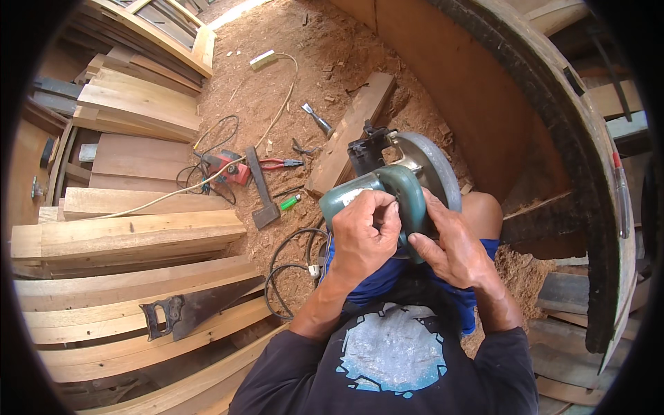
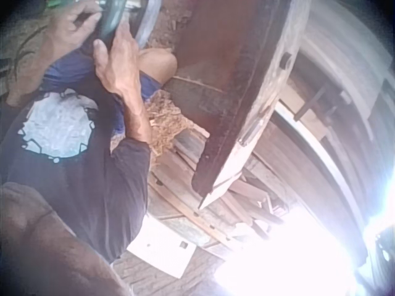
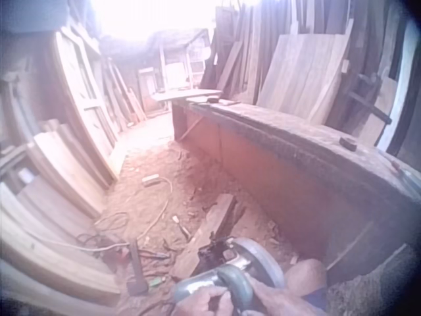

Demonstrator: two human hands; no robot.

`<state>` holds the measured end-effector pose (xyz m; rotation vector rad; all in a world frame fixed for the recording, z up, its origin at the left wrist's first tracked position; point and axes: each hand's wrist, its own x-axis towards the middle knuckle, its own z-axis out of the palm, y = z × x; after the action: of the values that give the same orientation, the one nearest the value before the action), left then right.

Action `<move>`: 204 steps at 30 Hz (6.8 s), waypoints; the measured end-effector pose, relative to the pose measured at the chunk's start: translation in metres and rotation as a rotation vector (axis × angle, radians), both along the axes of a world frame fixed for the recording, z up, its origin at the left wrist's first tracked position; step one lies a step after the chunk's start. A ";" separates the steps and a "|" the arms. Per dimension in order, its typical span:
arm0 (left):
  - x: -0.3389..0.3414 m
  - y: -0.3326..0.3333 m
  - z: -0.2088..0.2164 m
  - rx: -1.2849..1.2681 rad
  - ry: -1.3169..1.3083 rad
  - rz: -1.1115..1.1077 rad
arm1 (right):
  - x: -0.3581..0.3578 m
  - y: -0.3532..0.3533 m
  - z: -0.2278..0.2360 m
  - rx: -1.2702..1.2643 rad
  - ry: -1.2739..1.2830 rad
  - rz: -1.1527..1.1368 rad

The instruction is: The person adjusts the blade guard and mechanical settings of a circular saw by hand while sitting in a woodworking area.

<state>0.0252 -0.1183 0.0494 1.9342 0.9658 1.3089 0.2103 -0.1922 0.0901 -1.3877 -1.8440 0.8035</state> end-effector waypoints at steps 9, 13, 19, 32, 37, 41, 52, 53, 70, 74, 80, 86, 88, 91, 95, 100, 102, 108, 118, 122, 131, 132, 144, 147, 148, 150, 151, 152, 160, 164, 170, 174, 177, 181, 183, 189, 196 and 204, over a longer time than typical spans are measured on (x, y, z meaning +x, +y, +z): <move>-0.002 0.017 0.007 -0.085 0.061 -0.151 | 0.002 0.004 -0.001 -0.018 0.021 0.001; 0.001 0.019 0.004 -0.044 0.077 -0.134 | -0.001 0.003 0.000 -0.034 0.046 -0.018; -0.005 0.021 0.002 -0.021 0.093 -0.098 | -0.004 0.001 0.004 -0.040 0.057 -0.064; 0.005 0.120 -0.002 0.211 0.322 -0.800 | 0.006 0.003 -0.002 -0.098 -0.017 -0.201; 0.024 0.113 -0.010 0.183 0.326 -0.701 | -0.016 0.010 -0.026 0.070 -0.212 -0.566; 0.036 0.099 -0.005 0.207 0.323 -0.576 | -0.005 0.014 -0.036 0.059 -0.168 -0.640; 0.036 0.096 -0.011 0.234 0.280 -0.509 | 0.003 0.021 -0.043 0.229 -0.156 -0.612; 0.036 0.096 -0.013 0.236 0.276 -0.504 | 0.003 0.022 -0.042 0.229 -0.156 -0.612; 0.038 0.100 -0.021 0.236 0.243 -0.499 | 0.009 0.022 -0.050 0.223 -0.066 -0.578; 0.035 0.101 -0.013 0.214 0.251 -0.512 | 0.006 0.022 -0.048 0.229 -0.063 -0.584; 0.033 0.102 -0.019 0.219 0.253 -0.510 | 0.021 0.020 -0.043 0.143 0.166 -0.491; 0.012 0.114 -0.004 0.088 0.256 -0.649 | 0.043 0.006 -0.043 -0.248 0.759 -0.092; 0.003 0.109 0.002 0.122 0.257 -0.609 | 0.032 0.013 -0.039 -0.228 0.759 -0.073; -0.018 0.081 0.020 0.238 0.408 -0.102 | 0.002 0.014 -0.033 -0.346 0.954 -0.223; -0.039 0.010 0.034 -0.233 0.245 -0.267 | -0.023 0.013 -0.011 -0.128 0.609 -0.069; -0.028 -0.034 -0.006 -0.380 0.029 -0.308 | -0.026 0.017 0.002 0.039 0.343 0.032; -0.024 -0.038 -0.024 -0.344 0.055 -0.326 | -0.026 0.012 0.011 -0.017 0.017 -0.024; -0.004 -0.034 -0.036 -0.510 -0.287 -0.408 | -0.009 0.022 0.017 0.032 -0.037 0.075; 0.003 -0.022 -0.040 -0.462 -0.298 -0.487 | 0.002 0.018 0.013 -0.031 -0.048 0.045; 0.001 -0.006 -0.037 -0.523 -0.365 -0.582 | -0.001 0.028 0.006 -0.098 -0.124 -0.092; -0.023 0.036 -0.012 -0.711 -0.548 -0.474 | -0.008 -0.020 -0.014 -0.002 -0.010 -0.078; -0.022 0.040 -0.010 -0.708 -0.579 -0.475 | -0.012 -0.019 -0.016 0.002 -0.004 -0.081; -0.020 0.034 -0.011 -0.715 -0.570 -0.439 | -0.020 0.010 -0.016 0.293 -0.130 -0.069; -0.019 0.031 -0.013 -0.681 -0.506 -0.466 | -0.018 0.011 -0.014 0.294 -0.167 -0.039; -0.018 0.030 -0.013 -0.650 -0.466 -0.481 | -0.017 0.012 -0.010 0.243 -0.221 -0.018; -0.018 0.029 -0.016 -0.619 -0.420 -0.488 | -0.015 0.012 -0.008 0.193 -0.277 0.000; -0.017 0.029 -0.018 -0.589 -0.375 -0.489 | -0.014 0.012 -0.008 0.203 -0.319 0.024; -0.017 0.029 -0.018 -0.587 -0.375 -0.492 | -0.014 0.011 -0.009 0.212 -0.360 0.049; -0.010 0.025 -0.012 -0.628 -0.380 -0.544 | -0.028 0.000 -0.025 0.242 -0.411 -0.095; -0.009 0.024 -0.013 -0.601 -0.376 -0.577 | -0.036 -0.004 -0.030 0.225 -0.362 -0.221; -0.008 0.017 -0.018 -0.608 -0.382 -0.518 | -0.036 -0.008 -0.035 0.160 -0.215 -0.275; -0.011 0.014 -0.024 -0.626 -0.373 -0.547 | -0.023 -0.010 -0.025 0.092 -0.239 -0.241; -0.016 0.012 -0.025 -0.618 -0.313 -0.542 | -0.001 -0.003 0.006 0.131 -0.061 -0.072; -0.003 0.004 -0.027 -0.623 -0.401 -0.611 | 0.000 0.023 0.015 0.052 -0.198 -0.089; -0.003 0.003 -0.027 -0.644 -0.376 -0.643 | 0.008 0.028 0.017 0.016 -0.201 -0.052; 0.001 0.002 -0.034 -0.602 -0.328 -0.630 | 0.016 0.035 0.014 -0.118 -0.205 0.009; 0.004 0.002 -0.034 -0.618 -0.294 -0.610 | -0.003 0.024 0.021 -0.207 -0.283 -0.196; -0.004 -0.002 -0.031 -0.634 -0.336 -0.584 | 0.013 0.035 0.000 -0.151 -0.033 -0.051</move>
<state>0.0216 -0.1207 0.0187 1.3030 0.4969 0.8117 0.2230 -0.1570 0.0901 -1.5443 -1.7965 0.9139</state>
